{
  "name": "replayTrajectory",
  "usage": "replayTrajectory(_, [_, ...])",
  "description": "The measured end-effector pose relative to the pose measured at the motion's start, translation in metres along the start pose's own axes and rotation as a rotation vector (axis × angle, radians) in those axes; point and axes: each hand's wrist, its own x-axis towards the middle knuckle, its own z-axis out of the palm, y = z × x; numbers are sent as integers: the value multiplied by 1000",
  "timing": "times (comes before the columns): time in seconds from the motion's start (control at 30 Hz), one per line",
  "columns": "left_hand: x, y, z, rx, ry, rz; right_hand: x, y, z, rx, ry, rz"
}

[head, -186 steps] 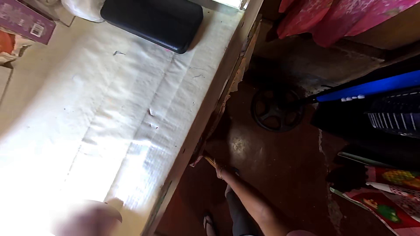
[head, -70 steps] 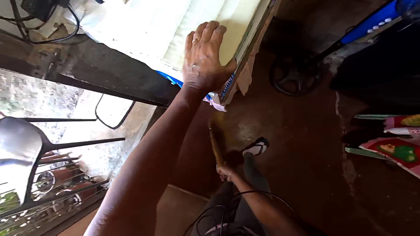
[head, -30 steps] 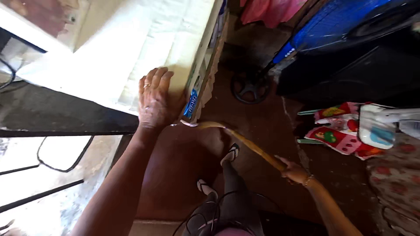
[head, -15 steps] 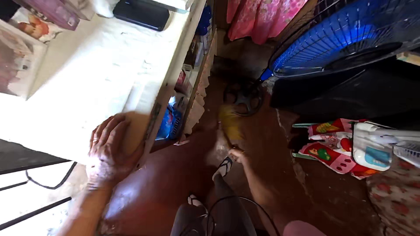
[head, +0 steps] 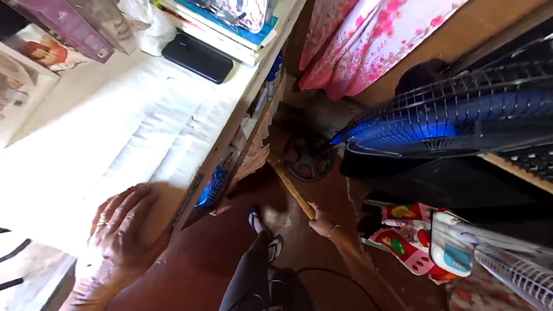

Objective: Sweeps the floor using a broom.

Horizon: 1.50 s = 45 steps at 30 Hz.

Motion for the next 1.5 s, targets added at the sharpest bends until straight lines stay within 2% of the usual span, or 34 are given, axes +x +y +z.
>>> replayTrajectory(0.13, [10, 6, -7, 9, -17, -25, 14, -17, -21, -104, 44, 81])
replayTrajectory(0.2, [17, 14, -14, 6, -65, -51, 36, -26, -25, -94, 21, 123])
replayTrajectory(0.27, [10, 10, -8, 24, -35, -44, 72, -33, -21, -25, -12, 131])
replayTrajectory(0.37, [0, 6, -1, 58, -5, -37, 112, -36, 1, 45, -109, 106])
replayTrajectory(0.47, [-3, 13, -2, 96, -1, -80, 118, -40, 12, 46, -253, 74])
replayTrajectory(0.6, [-17, 44, 5, 151, 29, -269, 107, -18, -16, 74, -407, 57])
replayTrajectory(0.67, [-22, 65, 16, 210, 56, -367, 94, -11, -37, -40, -443, 13])
replayTrajectory(0.77, [-23, 90, 35, 307, 102, -492, 70, -15, -70, -390, -480, -117])
replayTrajectory(0.87, [-31, 82, 57, 431, 171, -556, 61, -30, -97, -603, -540, -142])
replayTrajectory(0.97, [-10, 94, 54, 437, 167, -637, 61, -42, -110, -728, -605, -143])
replayTrajectory(1.03, [1, 102, 46, 424, 152, -652, 63, -44, -101, -762, -672, -188])
replayTrajectory(1.13, [-1, 101, 43, 388, 173, -584, 71, -39, -69, -706, -791, -295])
replayTrajectory(1.17, [-6, 99, 42, 395, 217, -553, 74, -40, -53, -679, -825, -319])
replayTrajectory(1.23, [-26, 96, 45, 392, 434, -545, 85, -42, -19, -644, -909, -312])
replayTrajectory(1.3, [-56, 91, 53, 282, 719, -616, 101, -51, 14, -633, -985, -304])
replayTrajectory(1.33, [-68, 86, 60, 112, 850, -668, 112, -56, 30, -626, -1019, -307])
replayTrajectory(1.4, [-75, 79, 77, -394, 1045, -850, 139, -66, 62, -598, -1058, -311])
replayTrajectory(1.43, [-72, 75, 87, -619, 1087, -915, 152, -73, 76, -591, -1063, -300])
replayTrajectory(1.5, [-65, 64, 112, -978, 1203, -889, 177, -89, 101, -624, -1048, -284])
